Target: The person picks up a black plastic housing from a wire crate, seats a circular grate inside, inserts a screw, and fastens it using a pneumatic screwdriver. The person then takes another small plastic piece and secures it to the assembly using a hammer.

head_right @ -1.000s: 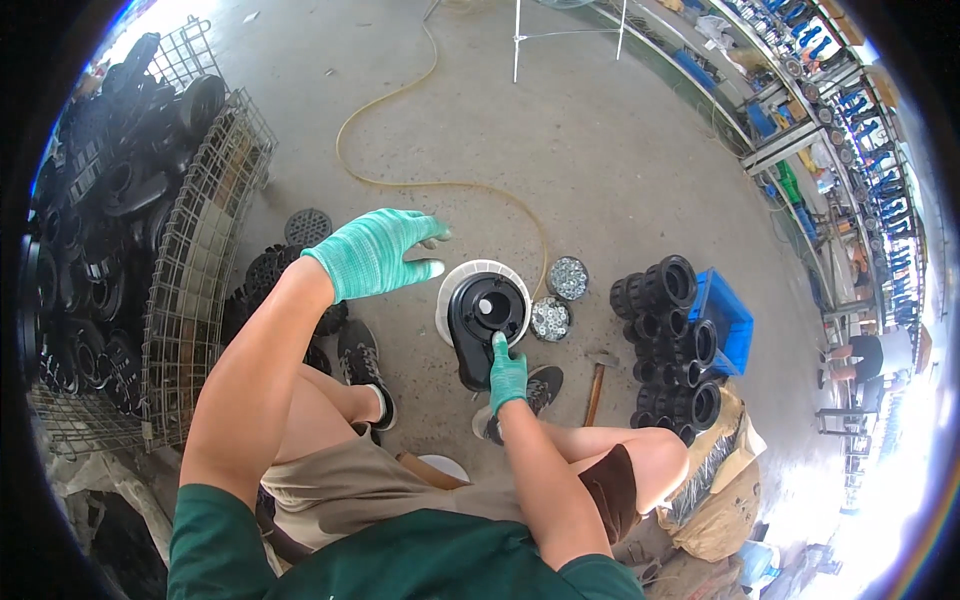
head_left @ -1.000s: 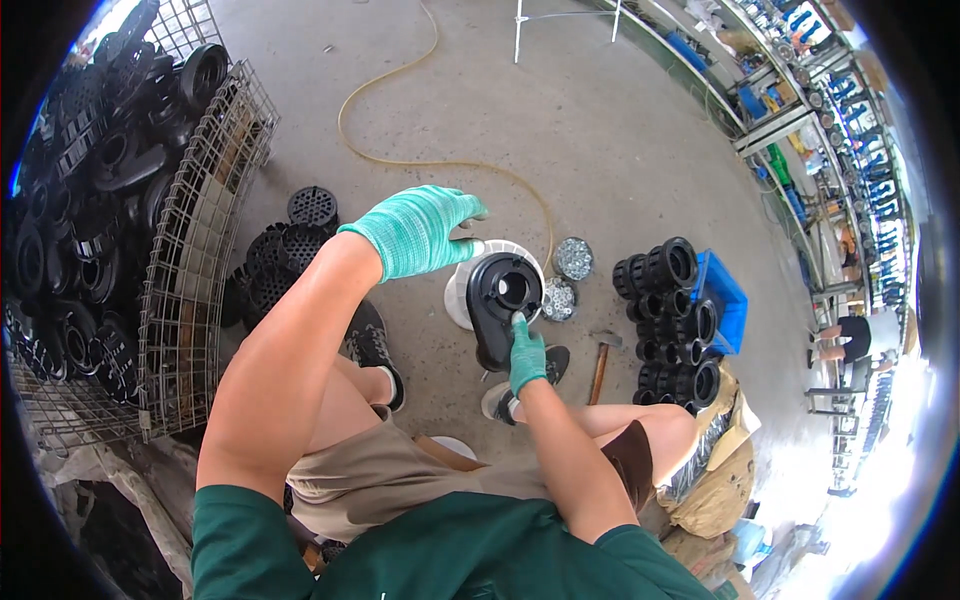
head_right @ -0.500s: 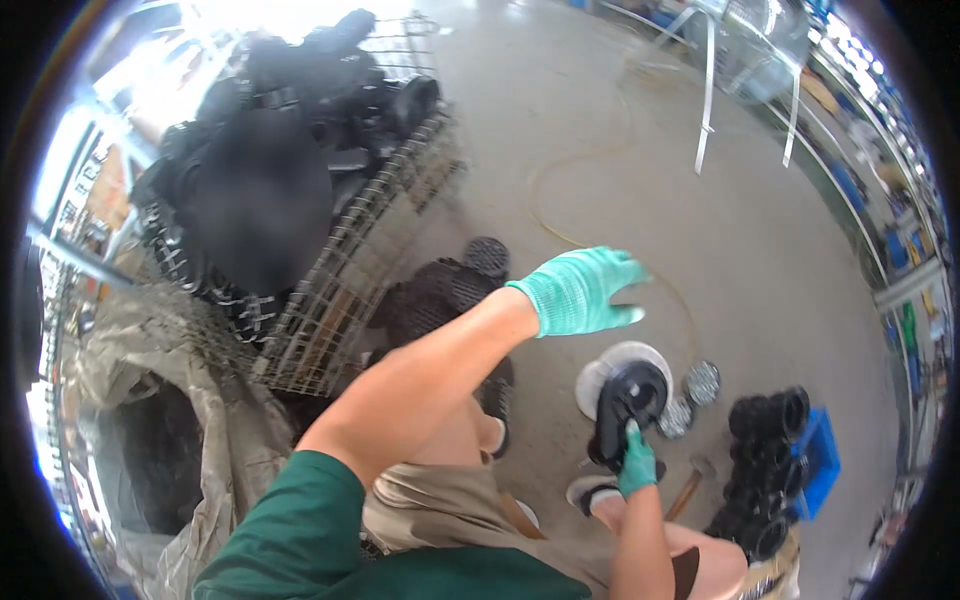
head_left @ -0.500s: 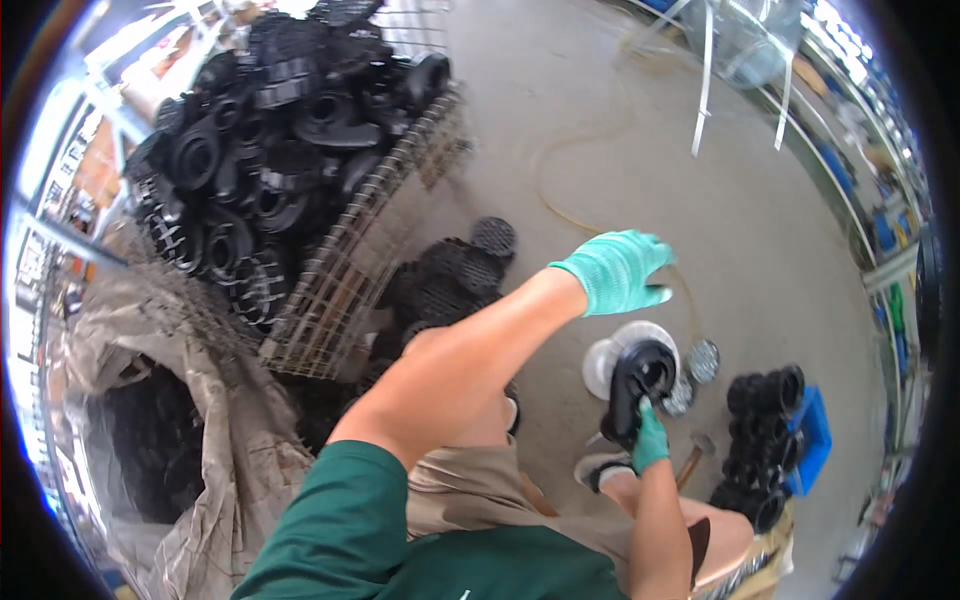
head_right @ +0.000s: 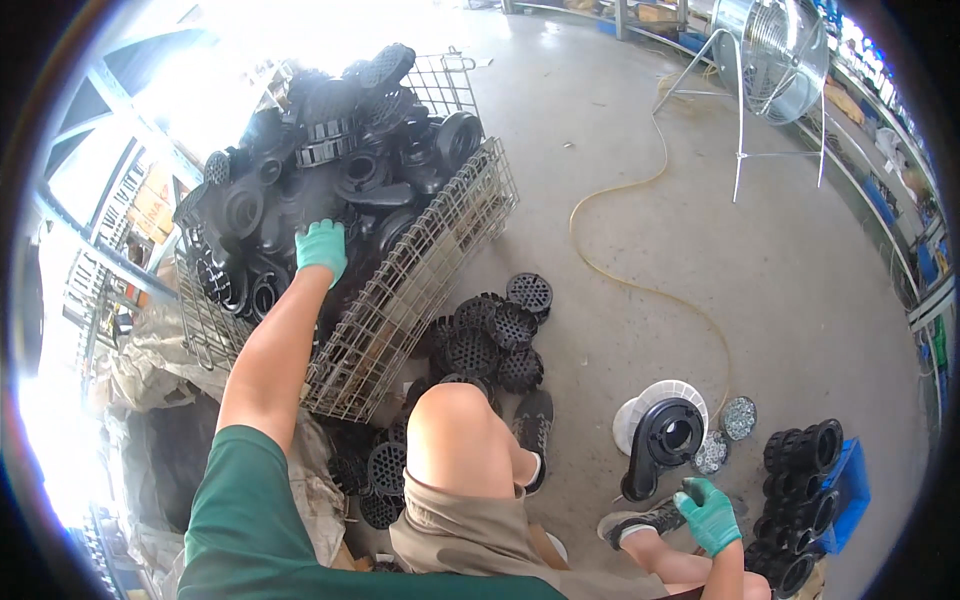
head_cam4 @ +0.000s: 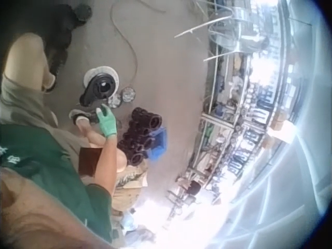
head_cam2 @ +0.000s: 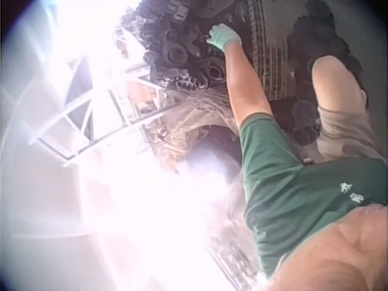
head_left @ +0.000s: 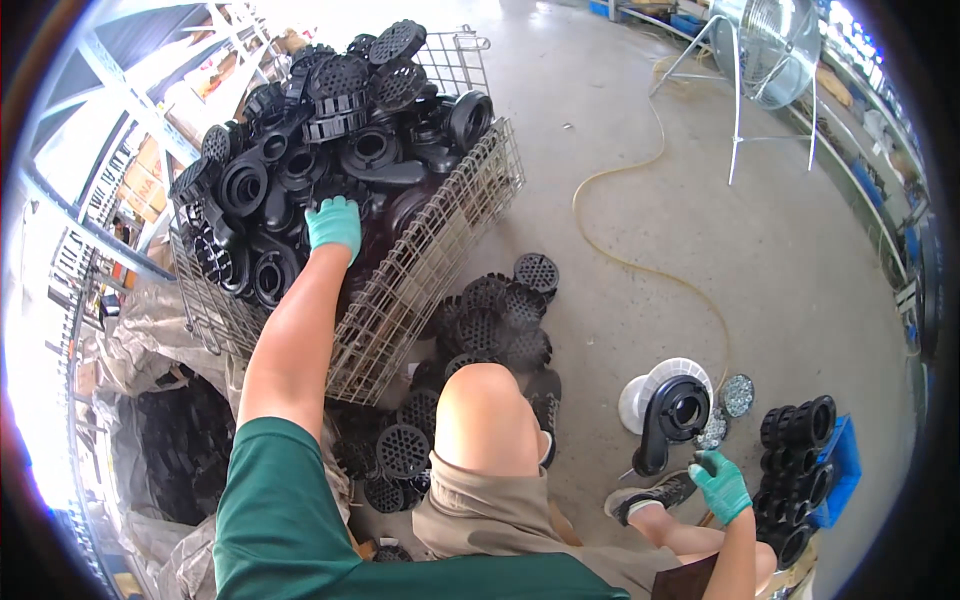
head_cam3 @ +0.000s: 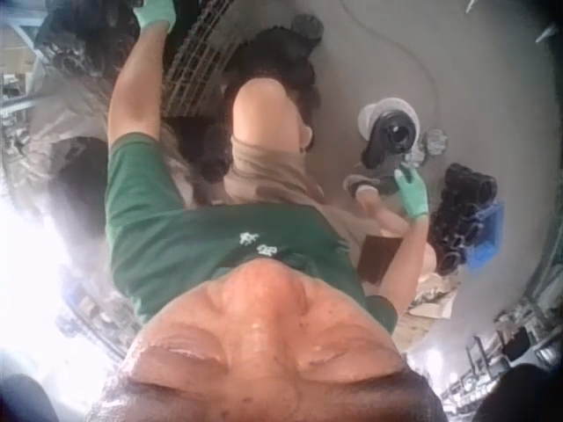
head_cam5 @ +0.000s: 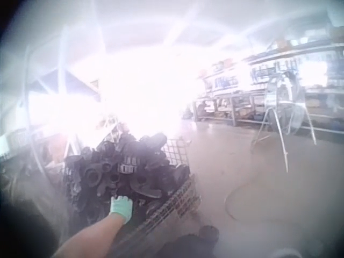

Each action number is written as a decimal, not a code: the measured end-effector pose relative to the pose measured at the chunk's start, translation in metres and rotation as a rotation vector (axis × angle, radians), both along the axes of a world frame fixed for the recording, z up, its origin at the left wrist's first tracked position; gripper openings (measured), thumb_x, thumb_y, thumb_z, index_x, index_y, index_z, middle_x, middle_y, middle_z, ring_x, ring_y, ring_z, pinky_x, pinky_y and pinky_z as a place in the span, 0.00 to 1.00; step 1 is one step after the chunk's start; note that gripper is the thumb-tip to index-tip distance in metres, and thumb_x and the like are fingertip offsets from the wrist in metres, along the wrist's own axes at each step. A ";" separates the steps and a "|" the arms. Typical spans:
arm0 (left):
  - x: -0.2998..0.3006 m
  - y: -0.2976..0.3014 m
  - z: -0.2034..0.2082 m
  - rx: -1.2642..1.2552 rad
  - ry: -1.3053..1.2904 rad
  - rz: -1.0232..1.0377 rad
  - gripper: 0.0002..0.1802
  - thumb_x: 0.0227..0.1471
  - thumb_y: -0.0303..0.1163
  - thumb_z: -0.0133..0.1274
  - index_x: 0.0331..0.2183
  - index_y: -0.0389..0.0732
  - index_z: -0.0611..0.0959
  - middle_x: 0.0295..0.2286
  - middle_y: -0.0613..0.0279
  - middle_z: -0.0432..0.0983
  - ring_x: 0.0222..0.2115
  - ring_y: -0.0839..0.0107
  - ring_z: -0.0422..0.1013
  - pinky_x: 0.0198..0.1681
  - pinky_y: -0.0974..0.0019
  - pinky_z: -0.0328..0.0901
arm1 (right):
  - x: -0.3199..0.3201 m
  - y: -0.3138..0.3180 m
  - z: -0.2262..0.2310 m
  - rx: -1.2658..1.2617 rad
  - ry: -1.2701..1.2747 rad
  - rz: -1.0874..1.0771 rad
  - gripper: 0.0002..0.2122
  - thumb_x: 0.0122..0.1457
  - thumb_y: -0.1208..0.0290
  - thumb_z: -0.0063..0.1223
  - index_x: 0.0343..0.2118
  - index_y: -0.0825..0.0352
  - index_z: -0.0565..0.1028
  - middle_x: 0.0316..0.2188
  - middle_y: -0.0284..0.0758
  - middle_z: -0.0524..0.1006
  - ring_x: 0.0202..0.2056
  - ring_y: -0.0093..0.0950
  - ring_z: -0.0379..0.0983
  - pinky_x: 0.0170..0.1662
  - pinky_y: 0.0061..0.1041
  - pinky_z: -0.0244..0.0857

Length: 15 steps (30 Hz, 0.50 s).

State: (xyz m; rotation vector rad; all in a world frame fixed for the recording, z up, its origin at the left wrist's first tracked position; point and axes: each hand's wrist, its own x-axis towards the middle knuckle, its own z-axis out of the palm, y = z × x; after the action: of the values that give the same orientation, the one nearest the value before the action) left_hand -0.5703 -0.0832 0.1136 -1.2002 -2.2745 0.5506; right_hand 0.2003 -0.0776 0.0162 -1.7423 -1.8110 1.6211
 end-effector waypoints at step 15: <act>0.249 0.044 0.098 0.610 -1.983 -0.422 0.31 0.56 0.42 0.65 0.54 0.36 0.73 0.44 0.61 0.77 0.39 0.71 0.75 0.43 0.63 0.74 | -0.060 0.007 0.093 0.215 0.372 -0.114 0.41 0.54 0.80 0.62 0.71 0.60 0.55 0.49 0.36 0.76 0.41 0.23 0.74 0.47 0.26 0.72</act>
State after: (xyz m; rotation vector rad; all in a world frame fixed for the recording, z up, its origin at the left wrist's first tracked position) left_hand -0.3213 -0.0395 0.2111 -2.0326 -2.5894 -2.2594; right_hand 0.1400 -0.0706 0.1094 -1.3239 -1.6110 1.5185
